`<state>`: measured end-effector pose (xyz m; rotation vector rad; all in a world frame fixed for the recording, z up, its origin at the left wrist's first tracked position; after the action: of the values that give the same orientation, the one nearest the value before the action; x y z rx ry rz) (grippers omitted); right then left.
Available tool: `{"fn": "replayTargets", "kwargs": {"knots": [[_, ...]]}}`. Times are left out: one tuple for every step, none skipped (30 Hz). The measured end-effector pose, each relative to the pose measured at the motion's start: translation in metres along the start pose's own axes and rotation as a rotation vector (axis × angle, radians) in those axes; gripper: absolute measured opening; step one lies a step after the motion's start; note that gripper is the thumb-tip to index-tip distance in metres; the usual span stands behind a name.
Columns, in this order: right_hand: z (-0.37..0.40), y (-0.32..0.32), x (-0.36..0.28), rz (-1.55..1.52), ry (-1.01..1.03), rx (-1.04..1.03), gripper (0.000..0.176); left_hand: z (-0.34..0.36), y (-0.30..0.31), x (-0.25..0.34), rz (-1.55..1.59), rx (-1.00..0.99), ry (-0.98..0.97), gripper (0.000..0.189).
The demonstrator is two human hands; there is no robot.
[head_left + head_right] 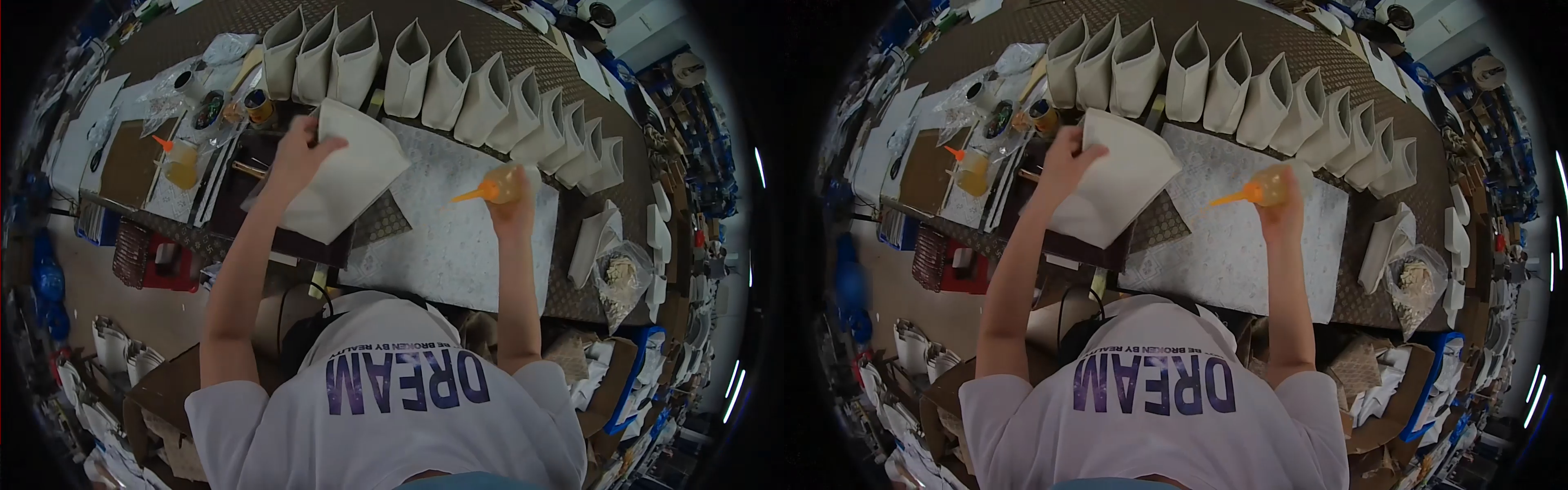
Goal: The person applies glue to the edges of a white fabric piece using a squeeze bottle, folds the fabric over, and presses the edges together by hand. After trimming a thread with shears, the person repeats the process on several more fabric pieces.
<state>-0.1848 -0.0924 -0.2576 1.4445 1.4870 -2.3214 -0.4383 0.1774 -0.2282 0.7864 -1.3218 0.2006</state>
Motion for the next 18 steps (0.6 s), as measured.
{"fn": "replayTargets", "kwargs": {"knots": [[0.003, 0.012, -0.004, -0.028, 0.026, 0.047, 0.039, 0.007, 0.001, 0.003, -0.063, -0.22, 0.027, 0.04], [0.007, 0.022, -0.008, -0.057, 0.052, 0.096, 0.04, 0.011, 0.0, 0.008, -0.386, -0.539, 0.097, 0.046], [0.01, 0.03, -0.01, -0.092, 0.055, 0.124, 0.039, 0.017, 0.0, 0.011, -0.709, -0.852, 0.178, 0.053], [0.012, 0.038, -0.011, -0.125, 0.057, 0.149, 0.039, 0.021, -0.003, 0.0, -0.799, -0.836, 0.204, 0.058], [0.014, 0.042, -0.01, -0.159, 0.058, 0.175, 0.039, 0.021, -0.01, -0.019, -0.888, -0.818, 0.23, 0.064], [0.016, 0.041, -0.008, -0.177, 0.059, 0.197, 0.04, 0.015, -0.01, -0.022, -0.869, -0.798, 0.257, 0.064], [0.019, 0.039, -0.008, -0.195, 0.063, 0.22, 0.04, 0.012, -0.005, -0.023, -0.798, -0.748, 0.3, 0.065], [0.021, 0.035, -0.01, -0.211, 0.068, 0.246, 0.041, 0.009, -0.002, -0.017, -0.725, -0.7, 0.338, 0.065], [0.021, 0.029, -0.012, -0.219, 0.093, 0.249, 0.041, 0.006, 0.001, -0.01, -0.653, -0.653, 0.37, 0.066], [0.021, 0.023, -0.012, -0.228, 0.121, 0.258, 0.041, 0.007, 0.005, -0.004, -0.486, -0.562, 0.417, 0.066], [0.021, 0.017, -0.01, -0.237, 0.152, 0.273, 0.042, 0.014, 0.008, 0.007, -0.319, -0.475, 0.459, 0.065], [0.02, 0.012, -0.005, -0.243, 0.191, 0.252, 0.042, 0.021, 0.01, 0.013, -0.152, -0.391, 0.496, 0.065], [0.015, 0.004, 0.002, -0.246, 0.235, 0.232, 0.042, 0.017, 0.01, -0.031, 0.23, -0.35, 0.505, 0.064], [0.009, -0.005, 0.008, -0.249, 0.283, 0.21, 0.042, 0.024, 0.0, -0.015, 0.464, -0.329, 0.42, 0.06], [0.001, -0.015, 0.017, -0.283, 0.307, 0.198, 0.042, 0.035, -0.009, 0.001, 0.696, -0.309, 0.336, 0.057], [-0.006, -0.026, 0.027, -0.319, 0.332, 0.186, 0.042, 0.038, -0.015, -0.009, 0.858, -0.196, 0.433, 0.052], [-0.012, -0.042, 0.036, -0.35, 0.339, 0.144, 0.042, 0.041, -0.022, -0.016, 1.074, -0.232, 0.338, 0.052], [-0.019, -0.057, 0.044, -0.38, 0.346, 0.099, 0.042, 0.045, -0.03, -0.017, 1.292, -0.266, 0.244, 0.053]]}}
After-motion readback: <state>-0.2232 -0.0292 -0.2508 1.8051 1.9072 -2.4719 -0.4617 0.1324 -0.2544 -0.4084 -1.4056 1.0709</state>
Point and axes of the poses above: each hand's wrist, its own z-axis away from the middle knuckle, its own y-axis out of the back of the hand, x = y × z, the point moved 2 cm from there along -z, towards the middle knuckle, and after that the axes turned 13 degrees about -x, right-handed, at the moved point
